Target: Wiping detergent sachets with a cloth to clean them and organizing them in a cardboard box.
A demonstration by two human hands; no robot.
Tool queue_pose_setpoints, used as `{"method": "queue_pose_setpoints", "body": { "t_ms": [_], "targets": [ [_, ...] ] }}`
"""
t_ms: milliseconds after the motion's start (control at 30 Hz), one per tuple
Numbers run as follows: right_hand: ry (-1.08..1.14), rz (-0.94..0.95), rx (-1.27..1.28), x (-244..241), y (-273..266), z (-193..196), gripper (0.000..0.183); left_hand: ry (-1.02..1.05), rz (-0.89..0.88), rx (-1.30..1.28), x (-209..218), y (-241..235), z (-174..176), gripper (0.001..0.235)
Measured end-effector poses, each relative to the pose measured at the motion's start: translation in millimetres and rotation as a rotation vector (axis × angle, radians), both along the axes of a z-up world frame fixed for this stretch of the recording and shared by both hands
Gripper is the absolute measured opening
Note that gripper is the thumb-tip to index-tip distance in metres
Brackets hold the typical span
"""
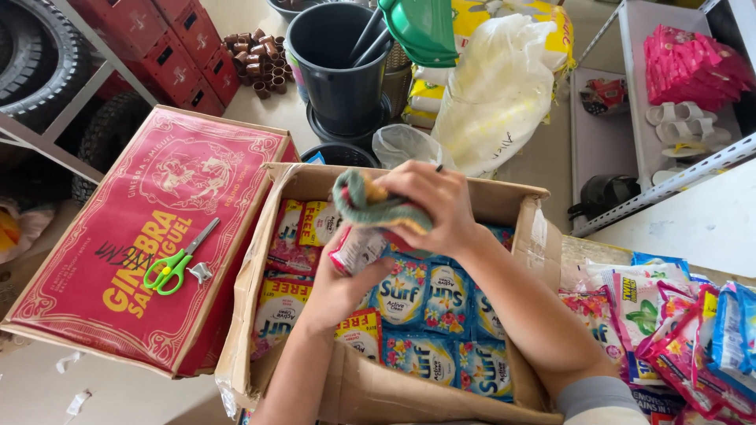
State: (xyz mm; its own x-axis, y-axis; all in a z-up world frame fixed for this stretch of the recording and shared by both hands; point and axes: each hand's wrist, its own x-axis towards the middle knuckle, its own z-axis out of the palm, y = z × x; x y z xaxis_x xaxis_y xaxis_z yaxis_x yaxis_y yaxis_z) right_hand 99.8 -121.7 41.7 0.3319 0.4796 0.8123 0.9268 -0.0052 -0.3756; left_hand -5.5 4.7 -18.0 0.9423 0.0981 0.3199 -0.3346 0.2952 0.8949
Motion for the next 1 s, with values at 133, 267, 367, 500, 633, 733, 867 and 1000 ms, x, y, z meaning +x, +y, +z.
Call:
{"method": "queue_pose_setpoints", "body": {
  "t_ms": [133,267,367,500,633,733,867,1000],
  "targets": [
    [-0.177,-0.029,-0.063,-16,6,15,0.034,-0.089,0.104,0.184,5,-1,-1,0.028],
    [-0.151,-0.123,-0.125,-2,2,6,0.035,-0.022,0.110,0.112,-1,-4,29,0.026],
    [-0.076,-0.229,-0.120,2,1,11,0.029,-0.005,0.085,0.084,0,-5,37,0.031],
    [0.031,-0.377,-0.064,-1,3,14,0.023,-0.016,0.110,0.089,-5,-5,54,0.036],
    [0.041,-0.178,-0.093,-24,16,10,0.027,-0.050,0.139,0.116,2,-1,28,0.032],
    [-0.006,-0.112,-0.181,-22,15,5,0.039,-0.039,0.152,0.122,3,1,21,0.028],
    [0.060,-0.275,-0.075,5,6,0,0.025,-0.027,0.134,0.040,1,-3,36,0.032],
    [0.132,-0.262,0.000,4,9,3,0.025,-0.030,0.133,0.054,-3,-4,45,0.039]
  ]
}}
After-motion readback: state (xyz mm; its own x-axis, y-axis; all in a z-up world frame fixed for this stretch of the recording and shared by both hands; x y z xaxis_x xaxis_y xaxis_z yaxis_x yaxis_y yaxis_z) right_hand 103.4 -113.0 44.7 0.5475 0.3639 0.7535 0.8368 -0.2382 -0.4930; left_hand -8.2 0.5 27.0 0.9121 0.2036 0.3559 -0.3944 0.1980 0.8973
